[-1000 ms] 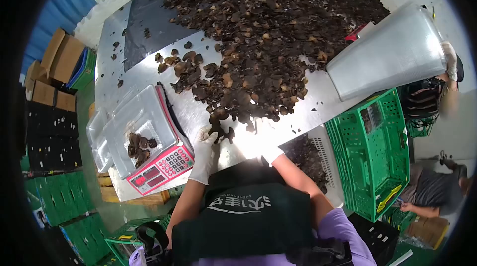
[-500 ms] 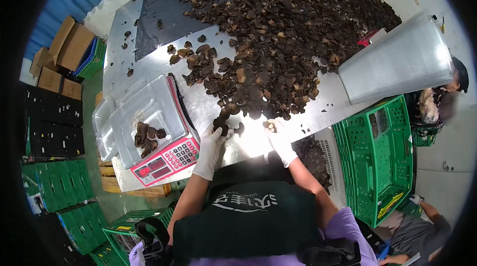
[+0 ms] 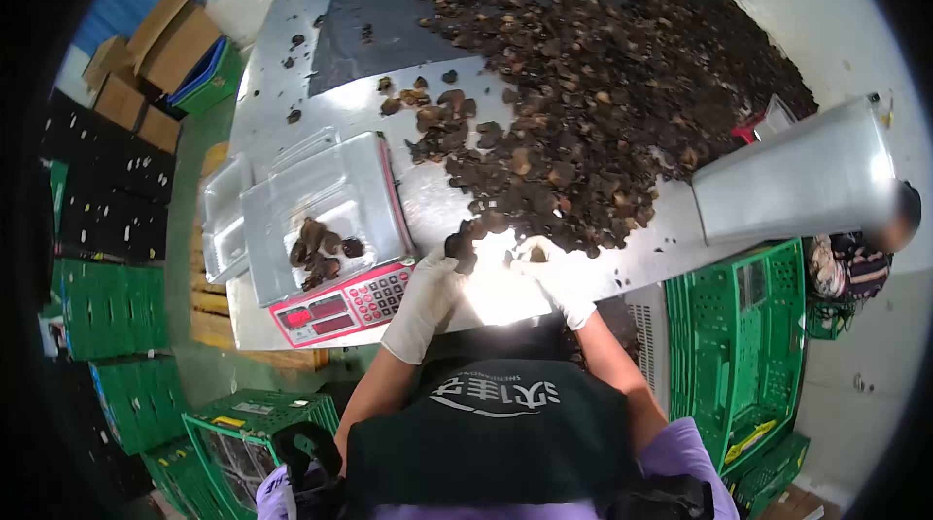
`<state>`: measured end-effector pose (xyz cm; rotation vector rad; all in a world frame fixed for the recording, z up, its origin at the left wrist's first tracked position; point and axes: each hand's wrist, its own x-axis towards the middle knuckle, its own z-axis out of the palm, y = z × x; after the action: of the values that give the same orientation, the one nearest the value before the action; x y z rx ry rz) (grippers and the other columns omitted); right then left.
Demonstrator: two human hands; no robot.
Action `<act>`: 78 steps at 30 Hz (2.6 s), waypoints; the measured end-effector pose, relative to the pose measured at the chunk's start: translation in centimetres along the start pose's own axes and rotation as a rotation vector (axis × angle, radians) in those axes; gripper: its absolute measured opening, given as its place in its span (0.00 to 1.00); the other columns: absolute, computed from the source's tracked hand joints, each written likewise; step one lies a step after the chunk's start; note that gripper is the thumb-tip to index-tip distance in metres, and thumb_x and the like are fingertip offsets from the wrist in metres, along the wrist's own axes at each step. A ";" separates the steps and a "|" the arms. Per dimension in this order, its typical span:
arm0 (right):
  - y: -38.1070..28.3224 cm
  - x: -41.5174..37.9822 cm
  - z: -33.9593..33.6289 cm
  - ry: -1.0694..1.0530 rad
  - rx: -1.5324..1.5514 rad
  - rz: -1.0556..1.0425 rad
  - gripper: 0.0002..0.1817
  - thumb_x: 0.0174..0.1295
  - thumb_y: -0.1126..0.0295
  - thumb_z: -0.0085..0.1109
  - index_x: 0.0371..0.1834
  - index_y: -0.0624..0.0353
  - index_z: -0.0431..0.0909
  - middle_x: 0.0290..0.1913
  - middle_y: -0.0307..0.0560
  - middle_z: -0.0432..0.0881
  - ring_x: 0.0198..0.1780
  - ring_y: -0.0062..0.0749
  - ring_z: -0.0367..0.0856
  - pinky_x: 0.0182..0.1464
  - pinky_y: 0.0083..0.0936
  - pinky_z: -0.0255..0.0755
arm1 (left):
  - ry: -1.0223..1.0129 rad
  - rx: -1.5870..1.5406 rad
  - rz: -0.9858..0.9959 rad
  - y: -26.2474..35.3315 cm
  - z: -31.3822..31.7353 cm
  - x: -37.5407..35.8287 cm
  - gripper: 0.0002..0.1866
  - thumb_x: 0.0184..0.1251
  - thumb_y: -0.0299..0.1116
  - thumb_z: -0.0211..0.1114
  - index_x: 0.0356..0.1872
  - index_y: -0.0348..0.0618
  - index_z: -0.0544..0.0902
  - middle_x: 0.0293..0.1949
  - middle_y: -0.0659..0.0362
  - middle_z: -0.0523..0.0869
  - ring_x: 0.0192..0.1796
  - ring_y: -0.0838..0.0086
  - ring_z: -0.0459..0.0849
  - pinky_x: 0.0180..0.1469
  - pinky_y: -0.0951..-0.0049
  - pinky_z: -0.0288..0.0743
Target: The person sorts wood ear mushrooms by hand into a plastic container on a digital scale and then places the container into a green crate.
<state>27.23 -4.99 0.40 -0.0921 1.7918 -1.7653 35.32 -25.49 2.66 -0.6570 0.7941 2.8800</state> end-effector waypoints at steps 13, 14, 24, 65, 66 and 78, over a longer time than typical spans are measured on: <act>-4.9 2.4 7.4 0.003 -0.492 -0.430 0.13 0.51 0.70 0.67 0.39 0.60 0.78 0.40 0.49 0.81 0.43 0.36 0.82 0.48 0.27 0.74 | 0.593 0.665 0.853 14.6 -4.1 -12.1 0.21 0.64 0.16 0.48 0.58 0.36 0.75 0.52 0.56 0.81 0.52 0.74 0.80 0.57 0.73 0.73; -9.0 1.6 9.9 -0.032 -0.475 -0.318 0.13 0.51 0.71 0.67 0.40 0.60 0.78 0.41 0.50 0.81 0.44 0.36 0.81 0.49 0.27 0.74 | 0.676 0.683 0.866 15.0 -5.5 -12.0 0.21 0.64 0.14 0.47 0.58 0.36 0.75 0.52 0.55 0.80 0.52 0.74 0.80 0.57 0.74 0.73; -13.3 7.4 23.9 -0.353 -0.852 -0.685 0.21 0.55 0.72 0.58 0.53 0.59 0.73 0.46 0.51 0.76 0.46 0.48 0.79 0.49 0.36 0.73 | 0.771 1.398 0.930 16.0 -6.5 -9.7 0.17 0.63 0.14 0.47 0.50 0.33 0.79 0.50 0.51 0.81 0.53 0.64 0.81 0.59 0.69 0.72; 0.3 1.1 2.8 0.124 -1.416 -0.524 0.35 0.51 0.58 0.65 0.64 0.56 0.68 0.67 0.54 0.65 0.72 0.49 0.56 0.72 0.49 0.45 | 1.080 2.301 0.795 14.9 0.8 -3.5 0.09 0.47 0.35 0.71 0.29 0.45 0.84 0.34 0.55 0.78 0.42 0.61 0.77 0.45 0.62 0.68; 0.0 1.0 2.5 0.156 -1.351 -0.562 0.33 0.51 0.60 0.65 0.62 0.56 0.69 0.67 0.54 0.65 0.72 0.49 0.57 0.72 0.48 0.47 | 1.018 2.314 0.753 15.5 -0.4 -2.9 0.09 0.46 0.35 0.71 0.28 0.45 0.84 0.34 0.55 0.79 0.42 0.61 0.78 0.44 0.61 0.68; -5.2 0.1 -4.4 0.371 -1.032 -0.637 0.12 0.52 0.74 0.62 0.41 0.59 0.80 0.48 0.49 0.81 0.53 0.45 0.77 0.55 0.37 0.71 | -0.053 1.645 0.668 1.3 5.2 -5.5 0.12 0.51 0.36 0.69 0.34 0.42 0.81 0.36 0.51 0.81 0.42 0.57 0.81 0.45 0.58 0.75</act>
<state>23.17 -1.70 4.83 -0.8709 3.0267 -1.0258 38.09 -23.82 9.63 -0.0280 3.0024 1.4129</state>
